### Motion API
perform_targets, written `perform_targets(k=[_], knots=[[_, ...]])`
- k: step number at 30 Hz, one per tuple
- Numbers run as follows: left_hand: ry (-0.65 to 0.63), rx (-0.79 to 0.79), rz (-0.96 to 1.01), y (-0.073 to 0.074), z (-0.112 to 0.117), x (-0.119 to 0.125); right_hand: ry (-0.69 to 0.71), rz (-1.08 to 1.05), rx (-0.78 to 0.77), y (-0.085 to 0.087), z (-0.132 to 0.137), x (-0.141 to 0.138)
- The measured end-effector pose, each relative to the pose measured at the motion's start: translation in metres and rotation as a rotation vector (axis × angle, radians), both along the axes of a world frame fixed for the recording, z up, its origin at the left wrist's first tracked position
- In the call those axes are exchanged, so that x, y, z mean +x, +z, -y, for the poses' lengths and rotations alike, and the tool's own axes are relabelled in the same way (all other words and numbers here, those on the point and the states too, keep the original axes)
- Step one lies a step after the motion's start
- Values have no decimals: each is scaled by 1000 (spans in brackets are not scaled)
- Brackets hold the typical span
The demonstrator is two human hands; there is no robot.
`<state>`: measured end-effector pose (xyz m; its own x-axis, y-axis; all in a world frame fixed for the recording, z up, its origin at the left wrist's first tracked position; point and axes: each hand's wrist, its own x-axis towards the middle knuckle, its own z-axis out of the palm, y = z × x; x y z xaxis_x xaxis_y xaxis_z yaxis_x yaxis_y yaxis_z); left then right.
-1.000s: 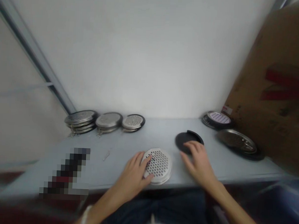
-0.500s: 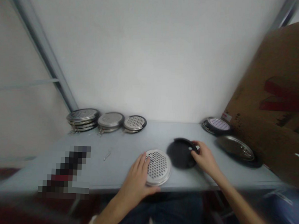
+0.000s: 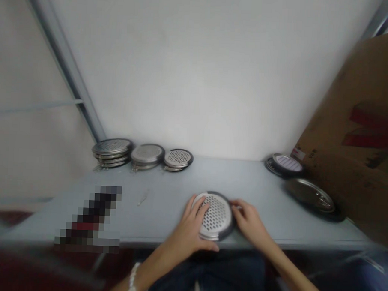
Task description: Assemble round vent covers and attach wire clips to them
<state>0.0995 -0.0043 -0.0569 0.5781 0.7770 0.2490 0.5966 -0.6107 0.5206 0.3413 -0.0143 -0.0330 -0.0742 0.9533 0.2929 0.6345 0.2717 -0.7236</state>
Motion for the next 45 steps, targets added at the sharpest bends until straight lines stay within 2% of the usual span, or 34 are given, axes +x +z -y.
perform_targets(k=[6, 9, 11, 15, 16, 18, 20, 22, 26, 29, 34, 38, 45], knots=[[-8, 0, 11, 3, 0, 15, -22, -14, 35, -9, 0, -8], [15, 17, -3, 15, -2, 1, 10, -58, 55, -14, 8, -6], [129, 74, -23, 24, -12, -24, 16, -65, 62, -18, 18, -2], [503, 191, -126, 39, -45, -103, 60, -44, 45, -24, 38, 4], [578, 177, -145, 41, -53, -122, 83, -40, 41, -24, 41, 3], [644, 58, -164, 45, -67, -154, 126, -29, 36, -20, 43, -2], [626, -30, -185, 48, -75, -172, 148, -12, 47, -14, 43, -11], [588, -86, -199, 49, -81, -179, 155, 2, 55, -7, 40, -20], [537, -166, -214, 49, -93, -180, 165, -17, 78, 1, 32, -34], [513, -238, -234, 48, -104, -182, 162, -50, 151, 9, 26, -41], [504, -276, -233, 47, -118, -187, 175, -106, 242, 38, 16, -55], [481, -315, -234, 52, -120, -189, 203, -147, 260, 56, 12, -63], [463, -302, -251, 63, -104, -191, 211, -150, 243, 56, 8, -57]])
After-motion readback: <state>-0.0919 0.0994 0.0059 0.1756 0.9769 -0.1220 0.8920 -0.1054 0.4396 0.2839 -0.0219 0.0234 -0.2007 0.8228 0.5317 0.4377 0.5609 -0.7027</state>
